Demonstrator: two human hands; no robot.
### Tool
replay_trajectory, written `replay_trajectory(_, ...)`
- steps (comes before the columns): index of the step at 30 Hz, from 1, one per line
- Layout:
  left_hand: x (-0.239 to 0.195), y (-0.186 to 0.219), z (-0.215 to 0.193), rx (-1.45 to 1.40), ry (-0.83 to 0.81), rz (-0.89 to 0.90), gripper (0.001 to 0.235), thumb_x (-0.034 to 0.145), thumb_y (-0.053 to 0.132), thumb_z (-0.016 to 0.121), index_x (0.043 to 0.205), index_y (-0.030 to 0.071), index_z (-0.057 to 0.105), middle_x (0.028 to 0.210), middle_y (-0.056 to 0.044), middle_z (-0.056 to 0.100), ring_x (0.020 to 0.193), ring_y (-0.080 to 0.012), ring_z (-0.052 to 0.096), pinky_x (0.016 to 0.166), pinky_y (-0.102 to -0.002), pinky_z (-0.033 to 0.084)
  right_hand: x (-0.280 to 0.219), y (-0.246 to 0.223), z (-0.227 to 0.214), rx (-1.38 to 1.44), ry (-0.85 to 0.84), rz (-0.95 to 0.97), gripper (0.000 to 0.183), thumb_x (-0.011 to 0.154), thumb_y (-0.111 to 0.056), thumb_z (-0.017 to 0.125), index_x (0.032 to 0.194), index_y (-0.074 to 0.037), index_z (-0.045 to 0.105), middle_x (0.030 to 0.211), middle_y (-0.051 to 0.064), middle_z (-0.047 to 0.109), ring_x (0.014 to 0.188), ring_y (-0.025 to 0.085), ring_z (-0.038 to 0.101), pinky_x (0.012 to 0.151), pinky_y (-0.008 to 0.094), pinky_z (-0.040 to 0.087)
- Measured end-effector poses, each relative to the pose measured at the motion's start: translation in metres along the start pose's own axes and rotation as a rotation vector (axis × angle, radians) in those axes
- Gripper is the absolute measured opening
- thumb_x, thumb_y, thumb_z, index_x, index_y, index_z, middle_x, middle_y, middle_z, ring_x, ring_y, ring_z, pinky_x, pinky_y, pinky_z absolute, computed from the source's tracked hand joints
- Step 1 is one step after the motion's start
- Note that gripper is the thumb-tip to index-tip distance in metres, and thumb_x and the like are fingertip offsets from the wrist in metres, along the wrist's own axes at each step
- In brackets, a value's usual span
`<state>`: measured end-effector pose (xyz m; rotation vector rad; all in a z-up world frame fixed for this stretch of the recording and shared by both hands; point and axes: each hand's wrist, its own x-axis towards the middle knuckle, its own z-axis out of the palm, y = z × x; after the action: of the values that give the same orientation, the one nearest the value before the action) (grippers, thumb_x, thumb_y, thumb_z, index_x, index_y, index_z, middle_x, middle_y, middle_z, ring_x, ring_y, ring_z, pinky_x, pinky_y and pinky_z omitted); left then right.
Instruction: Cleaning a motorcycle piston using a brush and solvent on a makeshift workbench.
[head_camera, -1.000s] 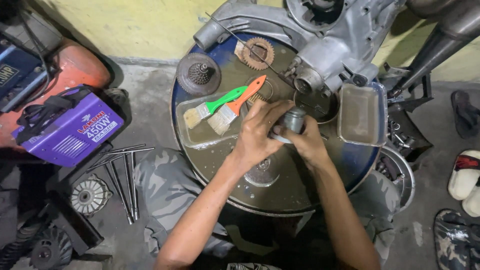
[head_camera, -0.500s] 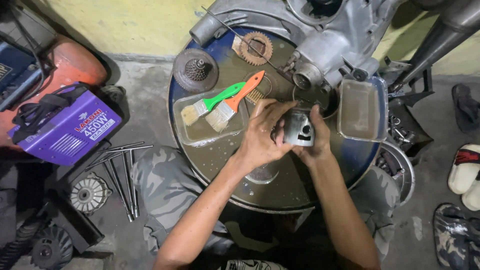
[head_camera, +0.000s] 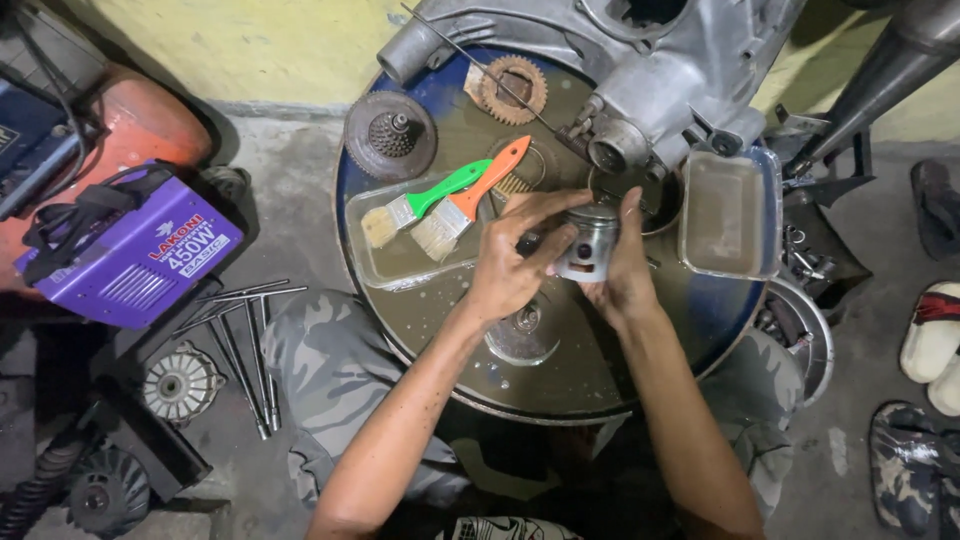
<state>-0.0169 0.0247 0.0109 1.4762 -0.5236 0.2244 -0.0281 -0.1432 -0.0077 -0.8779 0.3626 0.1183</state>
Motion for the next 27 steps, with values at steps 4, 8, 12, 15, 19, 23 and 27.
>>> replay_trajectory(4,-0.006,-0.007,0.005,-0.005,-0.017,-0.002,0.037,0.1,0.018,0.083,0.137,0.016,0.082,0.134,-0.008,0.082,0.129,-0.0295,0.074,0.109,-0.044,0.057,-0.002,-0.006,-0.003,-0.014,0.059,0.033,0.087,0.1,-0.081,0.057,0.12,0.002,0.072,0.1,0.02,0.079,0.081,0.027,0.081,0.07,0.04,0.072)
replay_trajectory(8,-0.007,0.009,0.008,-0.01,-0.033,-0.016,0.059,0.094,0.035,0.092,0.147,0.014,0.075,0.132,-0.019,0.078,0.113,-0.0327,0.076,0.091,-0.045,0.063,-0.019,-0.009,0.023,-0.052,0.243,0.002,0.088,0.097,-0.08,0.06,0.116,0.004,0.073,0.103,0.023,0.078,0.09,0.032,0.08,0.078,0.045,0.07)
replay_trajectory(12,-0.011,0.026,0.016,0.038,-0.051,-0.068,0.064,0.096,0.038,0.087,0.148,0.007,0.071,0.134,-0.025,0.076,0.12,-0.0442,0.076,0.099,-0.055,0.062,-0.015,-0.004,0.016,-0.126,0.46,-0.108,0.093,0.087,-0.081,0.075,0.126,0.003,0.07,0.122,0.022,0.074,0.116,0.032,0.075,0.105,0.051,0.064)
replay_trajectory(15,-0.014,0.031,0.027,0.075,-0.054,-0.068,0.069,0.101,0.034,0.08,0.157,0.001,0.057,0.144,-0.027,0.071,0.134,-0.0511,0.067,0.112,-0.064,0.054,-0.01,0.002,0.017,-0.129,0.529,-0.14,0.088,0.089,-0.076,0.078,0.126,0.003,0.072,0.12,0.021,0.074,0.116,0.033,0.076,0.103,0.05,0.065)
replay_trajectory(19,-0.013,0.031,0.023,0.106,-0.106,-0.137,0.069,0.103,0.034,0.077,0.156,-0.004,0.054,0.145,-0.034,0.067,0.136,-0.0556,0.065,0.117,-0.064,0.051,0.004,0.005,0.009,-0.168,0.572,-0.2,0.087,0.092,-0.074,0.079,0.125,0.006,0.069,0.121,0.022,0.072,0.119,0.031,0.073,0.108,0.049,0.061)
replay_trajectory(23,-0.007,0.046,0.019,0.067,-0.097,-0.201,0.067,0.102,0.027,0.077,0.155,-0.004,0.052,0.139,-0.038,0.069,0.132,-0.0579,0.067,0.112,-0.066,0.053,-0.014,0.003,0.024,-0.374,0.445,-0.379,0.052,0.115,-0.047,0.064,0.078,-0.011,0.074,0.067,0.0,0.063,0.06,0.011,0.059,0.066,0.025,0.048)
replay_trajectory(27,-0.004,0.024,0.018,-0.11,0.054,-0.286,0.068,0.101,0.021,0.084,0.159,0.003,0.053,0.139,-0.033,0.073,0.135,-0.046,0.069,0.113,-0.059,0.057,-0.007,0.015,0.011,-0.598,0.333,-0.508,0.03,0.118,-0.024,0.065,0.102,-0.006,0.083,0.086,-0.001,0.067,0.082,0.012,0.059,0.08,0.03,0.056)
